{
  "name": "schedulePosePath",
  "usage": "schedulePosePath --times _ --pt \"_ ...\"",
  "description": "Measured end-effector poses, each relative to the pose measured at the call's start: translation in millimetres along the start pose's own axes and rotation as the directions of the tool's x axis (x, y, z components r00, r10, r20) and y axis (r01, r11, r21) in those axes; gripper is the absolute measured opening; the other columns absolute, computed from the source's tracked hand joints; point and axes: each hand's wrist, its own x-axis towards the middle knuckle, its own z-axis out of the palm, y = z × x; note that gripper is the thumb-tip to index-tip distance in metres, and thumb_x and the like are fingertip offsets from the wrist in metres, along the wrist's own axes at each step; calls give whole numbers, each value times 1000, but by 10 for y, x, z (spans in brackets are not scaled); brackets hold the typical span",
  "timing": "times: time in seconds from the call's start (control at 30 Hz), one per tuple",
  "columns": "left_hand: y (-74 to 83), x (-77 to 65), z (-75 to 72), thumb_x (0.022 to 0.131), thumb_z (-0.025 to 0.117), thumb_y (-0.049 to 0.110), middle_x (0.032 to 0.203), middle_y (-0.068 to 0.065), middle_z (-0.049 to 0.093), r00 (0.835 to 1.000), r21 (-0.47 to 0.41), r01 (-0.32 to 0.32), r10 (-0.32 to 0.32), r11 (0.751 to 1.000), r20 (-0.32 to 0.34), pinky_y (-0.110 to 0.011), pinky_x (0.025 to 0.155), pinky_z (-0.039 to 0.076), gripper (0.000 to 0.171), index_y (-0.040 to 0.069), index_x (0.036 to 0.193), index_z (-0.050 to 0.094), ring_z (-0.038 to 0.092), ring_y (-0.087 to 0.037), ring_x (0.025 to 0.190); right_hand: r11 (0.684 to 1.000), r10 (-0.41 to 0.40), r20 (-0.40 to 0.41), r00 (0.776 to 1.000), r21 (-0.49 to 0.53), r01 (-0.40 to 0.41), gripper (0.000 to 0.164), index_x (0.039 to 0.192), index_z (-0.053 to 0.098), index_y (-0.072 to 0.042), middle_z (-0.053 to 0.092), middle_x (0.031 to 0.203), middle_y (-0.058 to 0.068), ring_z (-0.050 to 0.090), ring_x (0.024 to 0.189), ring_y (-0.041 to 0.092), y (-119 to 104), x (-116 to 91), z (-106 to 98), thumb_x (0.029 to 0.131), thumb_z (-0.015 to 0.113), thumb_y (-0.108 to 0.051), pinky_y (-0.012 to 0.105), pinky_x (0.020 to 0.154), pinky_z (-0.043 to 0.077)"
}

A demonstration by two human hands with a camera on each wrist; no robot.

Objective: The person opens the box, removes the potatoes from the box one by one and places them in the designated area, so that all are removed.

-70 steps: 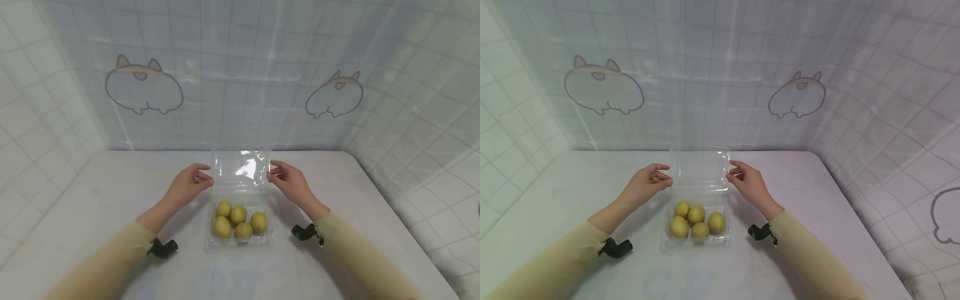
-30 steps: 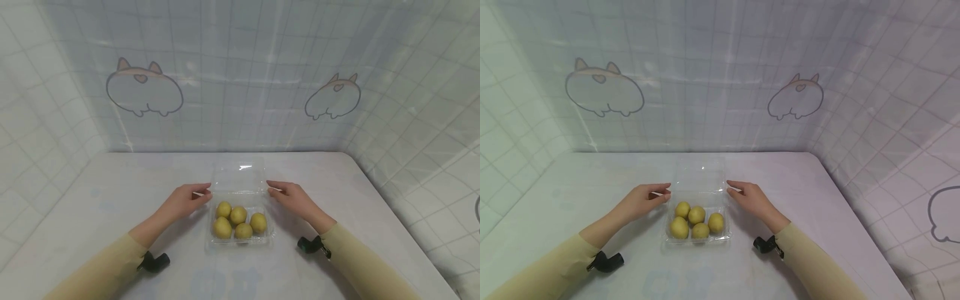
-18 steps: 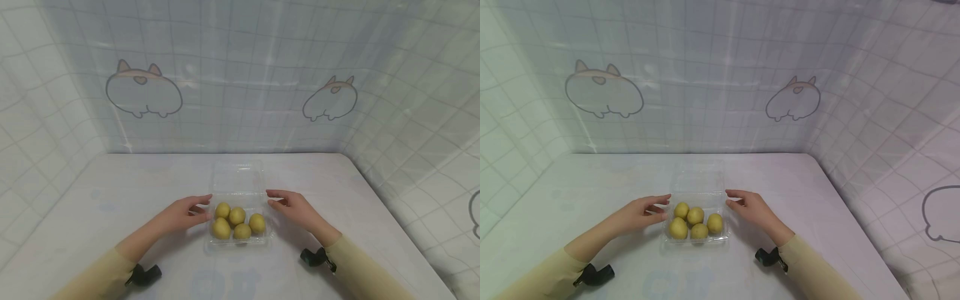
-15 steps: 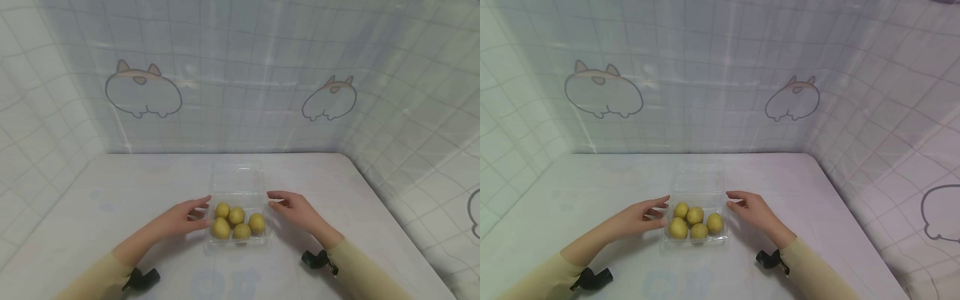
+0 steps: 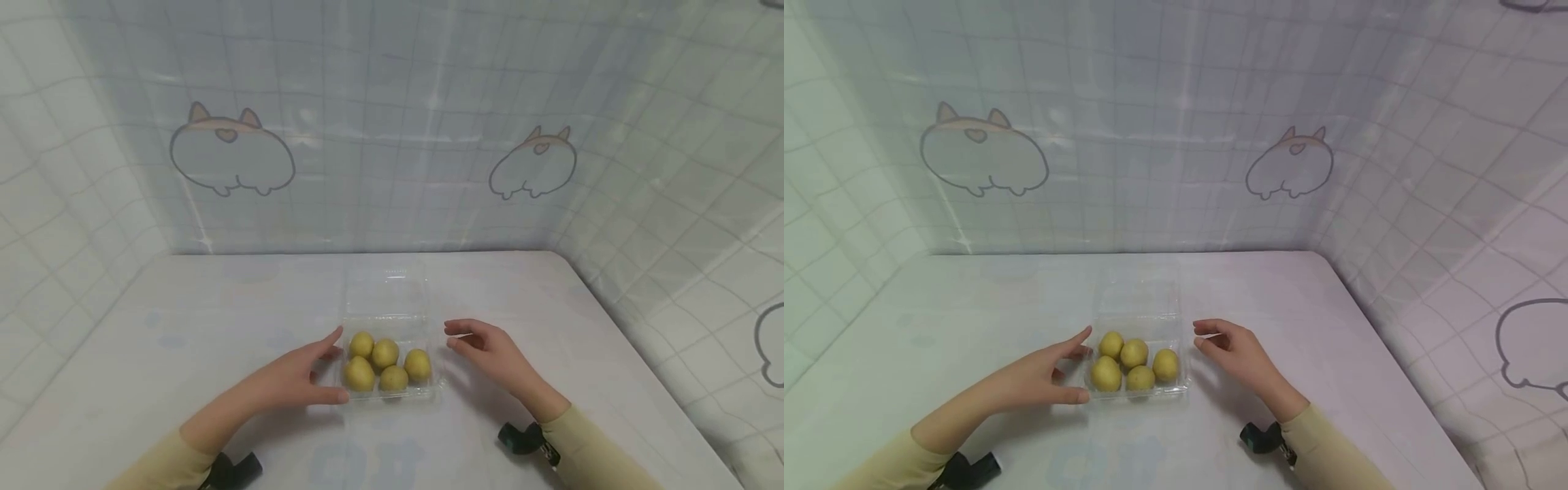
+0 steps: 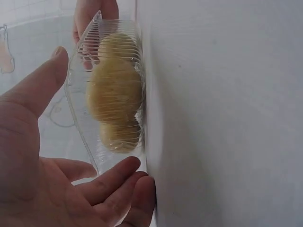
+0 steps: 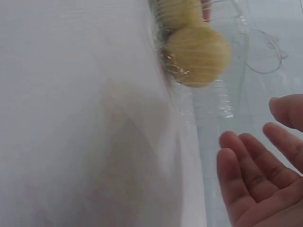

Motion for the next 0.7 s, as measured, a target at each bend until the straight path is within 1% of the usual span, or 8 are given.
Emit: schedulePosePath --times 0.13,0.3,0.4,0.5,0.57,0.63,0.7 --pt "23 -19 -3 77 76 62 141 -7 54 1000 17 1 -1 1000 -1 -44 94 47 111 10 159 20 52 -24 124 999 -25 6 1000 25 25 43 127 66 -12 67 119 -3 65 101 9 24 9 13 92 71 -37 30 88 51" --pt "47 -29 -16 77 75 63 140 -7 55 1000 41 -10 10 999 -4 -46 95 45 112 9 158 20 55 -22 117 994 -77 6 997 85 76 41 126 65 -10 67 120 9 67 100 13 -21 11 -23 91 75 -28 29 83 54" --pt "50 -31 -21 77 75 63 140 -7 55 1000 46 -10 10 999 -3 -45 94 46 112 9 159 19 56 -21 115 987 -102 21 995 128 99 40 126 65 -11 66 122 13 67 103 18 -86 19 -49 89 77 -23 29 83 54" --pt "46 -31 -18 78 75 62 141 -7 55 1000 45 -6 6 999 -2 -44 93 47 111 9 159 19 56 -22 116 979 -122 59 991 173 110 43 127 64 -8 63 125 16 65 108 27 -151 41 -51 88 78 -18 29 85 53" --pt "41 -31 -11 78 75 62 141 -7 55 1000 49 -4 5 999 -3 -44 92 48 111 9 159 19 56 -22 117 977 -131 92 987 182 112 45 128 63 -7 62 127 17 63 111 32 -191 63 -35 87 78 -18 30 87 52" --pt "36 -30 -1 78 75 61 140 -7 55 1000 48 -4 4 999 -4 -43 91 48 111 9 159 19 57 -22 115 977 -148 131 980 175 124 46 128 62 -6 61 129 16 62 113 33 -215 90 -11 87 79 -17 30 90 51" --pt "32 -29 9 78 75 62 140 -6 55 1000 50 -5 6 999 -5 -43 90 48 111 9 159 19 57 -21 113 979 -160 172 972 154 134 46 128 63 -8 61 130 14 62 114 30 -233 115 16 86 79 -17 31 93 50"
